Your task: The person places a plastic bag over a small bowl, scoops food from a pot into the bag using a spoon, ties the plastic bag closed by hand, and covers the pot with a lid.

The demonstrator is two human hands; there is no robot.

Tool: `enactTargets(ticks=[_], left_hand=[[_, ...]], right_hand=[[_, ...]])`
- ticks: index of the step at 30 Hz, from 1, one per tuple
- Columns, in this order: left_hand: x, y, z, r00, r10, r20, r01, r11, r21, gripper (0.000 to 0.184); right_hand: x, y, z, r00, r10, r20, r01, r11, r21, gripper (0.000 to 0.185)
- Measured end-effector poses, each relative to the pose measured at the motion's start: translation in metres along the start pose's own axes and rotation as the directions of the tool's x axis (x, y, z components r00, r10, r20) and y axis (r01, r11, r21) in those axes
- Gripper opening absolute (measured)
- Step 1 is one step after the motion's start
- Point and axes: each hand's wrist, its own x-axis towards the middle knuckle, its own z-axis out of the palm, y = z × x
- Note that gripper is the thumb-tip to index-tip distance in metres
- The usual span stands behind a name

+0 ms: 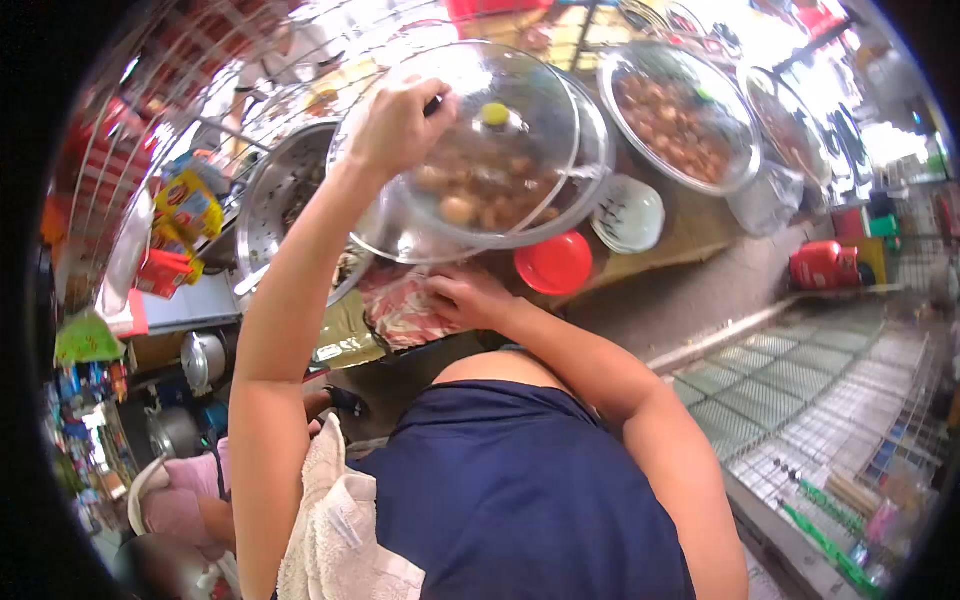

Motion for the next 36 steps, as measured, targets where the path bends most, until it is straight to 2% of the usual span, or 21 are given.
enactTargets(ticks=[3, 4, 6, 7, 8, 10, 11, 13, 15, 20, 23, 24, 27, 29, 30, 31, 33, 34, 35, 36], left_hand=[[0.015, 0.004, 0.035, 0.997, 0.056, 0.061, -0.056, 0.998, -0.004, 0.027], [0.015, -0.001, 0.043, 0.996, 0.068, 0.061, -0.066, 0.997, -0.033, 0.028], [0.017, -0.007, 0.052, 0.995, 0.076, 0.063, -0.073, 0.996, -0.043, 0.031], [0.017, -0.011, 0.053, 0.995, 0.073, 0.07, -0.071, 0.997, -0.03, 0.032], [0.016, -0.015, 0.053, 0.995, 0.064, 0.07, -0.063, 0.998, -0.011, 0.034], [0.017, -0.02, 0.056, 0.996, 0.073, 0.058, -0.072, 0.997, -0.022, 0.042], [0.018, -0.021, 0.057, 0.996, 0.079, 0.045, -0.078, 0.997, -0.027, 0.045], [0.02, -0.02, 0.059, 0.997, 0.083, 0.006, -0.083, 0.995, 0.058, 0.057], [0.022, -0.002, 0.044, 0.987, -0.105, 0.124, 0.083, 0.982, 0.171, 0.07], [0.007, -0.001, 0.043, 0.99, -0.091, -0.112, 0.093, 0.995, 0.017, 0.077], [-0.014, 0.008, 0.024, 0.985, -0.111, -0.135, 0.106, 0.993, -0.042, 0.067], [-0.027, 0.015, 0.013, 0.967, -0.058, -0.249, 0.045, 0.997, -0.057, 0.055], [-0.089, 0.035, -0.016, 0.836, -0.09, -0.541, 0.036, 0.993, -0.108, 0.038], [-0.161, 0.05, -0.025, 0.813, -0.251, -0.525, 0.17, 0.965, -0.197, 0.022], [-0.194, 0.059, -0.019, 0.739, -0.365, -0.567, 0.26, 0.93, -0.259, 0.017], [-0.23, 0.067, -0.009, 0.64, -0.471, -0.607, 0.347, 0.882, -0.319, 0.013], [-0.304, 0.083, 0.014, 0.431, -0.702, -0.567, 0.618, 0.688, -0.381, 0.015], [-0.335, 0.094, 0.029, 0.284, -0.756, -0.59, 0.718, 0.576, -0.392, 0.019], [-0.369, 0.105, 0.048, 0.161, -0.77, -0.618, 0.794, 0.473, -0.382, 0.029], [-0.397, 0.117, 0.072, 0.029, -0.772, -0.636, 0.872, 0.331, -0.362, 0.033]], right_hand=[[-0.016, -0.02, -0.032, 0.995, -0.054, -0.087, 0.066, 0.988, 0.142, 0.021], [-0.024, -0.033, -0.052, 0.994, -0.043, -0.102, 0.057, 0.989, 0.136, 0.02], [-0.049, -0.049, -0.093, 0.992, 0.069, -0.109, -0.049, 0.984, 0.172, 0.016], [-0.064, -0.054, -0.113, 0.972, 0.178, -0.151, -0.144, 0.966, 0.214, 0.014], [-0.081, -0.054, -0.13, 0.94, 0.297, -0.167, -0.253, 0.937, 0.243, 0.013], [-0.107, -0.053, -0.161, 0.878, 0.434, -0.2, -0.39, 0.893, 0.224, 0.012], [-0.119, -0.052, -0.172, 0.825, 0.534, -0.184, -0.47, 0.83, 0.299, 0.012], [-0.127, -0.044, -0.186, 0.814, 0.547, -0.196, -0.486, 0.826, 0.287, 0.012], [-0.128, -0.038, -0.193, 0.79, 0.586, -0.179, -0.517, 0.794, 0.319, 0.012], [-0.096, -0.038, -0.205, 0.85, 0.513, -0.118, -0.459, 0.832, 0.312, 0.012], [-0.077, -0.045, -0.208, 0.881, 0.462, -0.102, -0.422, 0.865, 0.273, 0.011], [-0.071, -0.049, -0.208, 0.894, 0.433, -0.115, -0.393, 0.882, 0.26, 0.011], [-0.067, -0.055, -0.207, 0.939, 0.311, -0.148, -0.286, 0.943, 0.168, 0.013], [-0.063, -0.064, -0.202, 0.937, 0.333, -0.101, -0.292, 0.91, 0.293, 0.011], [-0.06, -0.066, -0.2, 0.942, 0.332, -0.044, -0.298, 0.89, 0.345, 0.01], [-0.055, -0.066, -0.197, 0.945, 0.325, 0.027, -0.309, 0.864, 0.398, 0.011], [-0.042, -0.053, -0.186, 0.959, 0.239, 0.152, -0.284, 0.828, 0.484, 0.017], [-0.034, -0.042, -0.18, 0.972, 0.117, 0.206, -0.197, 0.882, 0.429, 0.023], [-0.023, -0.042, -0.176, 0.949, 0.07, 0.307, -0.19, 0.905, 0.381, 0.03], [-0.015, -0.029, -0.171, 0.933, -0.042, 0.357, -0.141, 0.871, 0.47, 0.034]])
